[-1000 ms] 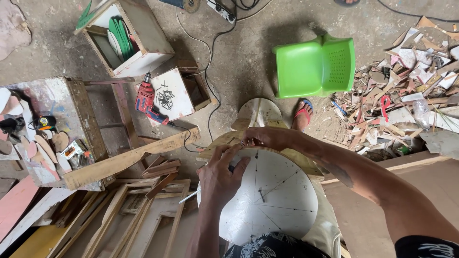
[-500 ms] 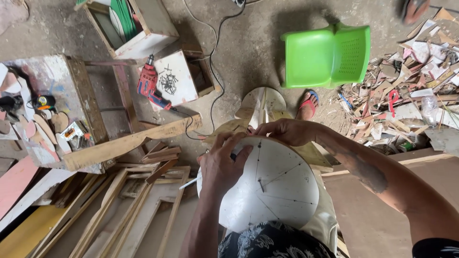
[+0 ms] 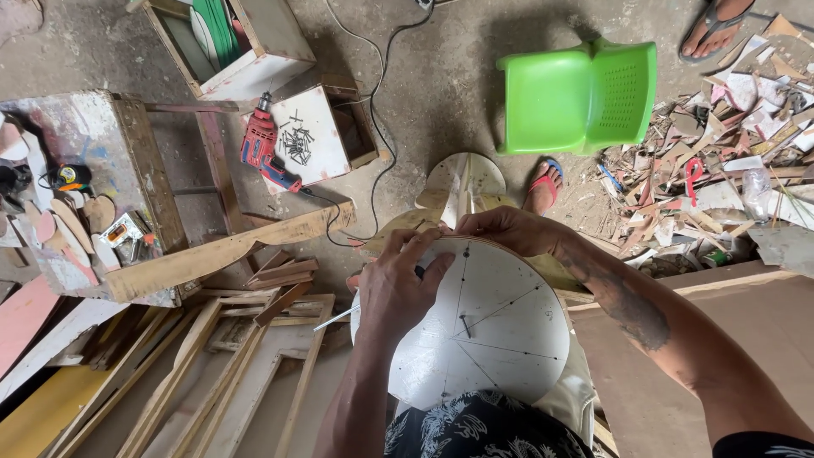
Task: Marking and drilling holes into a circular white component using a screwdriver and a power drill.
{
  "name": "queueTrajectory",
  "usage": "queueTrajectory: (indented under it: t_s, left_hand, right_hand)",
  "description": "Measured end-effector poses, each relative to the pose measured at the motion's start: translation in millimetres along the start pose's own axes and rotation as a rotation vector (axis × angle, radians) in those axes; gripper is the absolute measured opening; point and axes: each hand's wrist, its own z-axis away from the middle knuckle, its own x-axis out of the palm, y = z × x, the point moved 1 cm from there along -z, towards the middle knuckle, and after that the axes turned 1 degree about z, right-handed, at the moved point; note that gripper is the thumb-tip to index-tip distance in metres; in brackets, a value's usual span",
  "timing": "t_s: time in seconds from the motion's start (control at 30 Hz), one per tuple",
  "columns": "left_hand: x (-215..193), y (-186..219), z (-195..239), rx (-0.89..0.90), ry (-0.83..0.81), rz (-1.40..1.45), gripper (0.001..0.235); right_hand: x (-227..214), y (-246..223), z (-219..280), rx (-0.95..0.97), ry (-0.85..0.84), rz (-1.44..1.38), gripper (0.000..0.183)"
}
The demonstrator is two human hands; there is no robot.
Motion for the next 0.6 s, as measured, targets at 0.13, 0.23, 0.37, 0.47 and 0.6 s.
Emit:
queueTrajectory:
  t_s: [0.13, 0.23, 0.37, 0.47, 0.6]
  left_hand:
    - [-1.0, -0.8, 0.9, 0.012, 0.003, 0.003, 0.030]
    - [-1.1, -0.6, 1.4, 0.002, -0.003, 0.003, 0.031]
    - [-6.9, 4.6, -0.9, -0.007, -0.008, -0.007, 0.030]
    - [-13.0, 13.2, -2.9, -0.001, -0.007, -0.013, 0.030]
    - [-1.7, 2.7, -0.3, 0.002, -0.027, -0.020, 0.030]
  right_hand:
    - [-0.4, 0.5, -1.0, -0.019, -0.027, -0.003, 0.020]
    - [-2.4, 3.5, -0.1, -0.034, -0.052, -0.014, 0.019]
    - [-3.1, 2.1, 0.3, -0.030, -0.073, -0.046, 0.017]
    - [-8.2, -3.0, -1.6, -0.026, -0.087, -0.029, 0.019]
    - [-11.3, 5.0, -5.7, -0.006, -0.094, -0.086, 0.022]
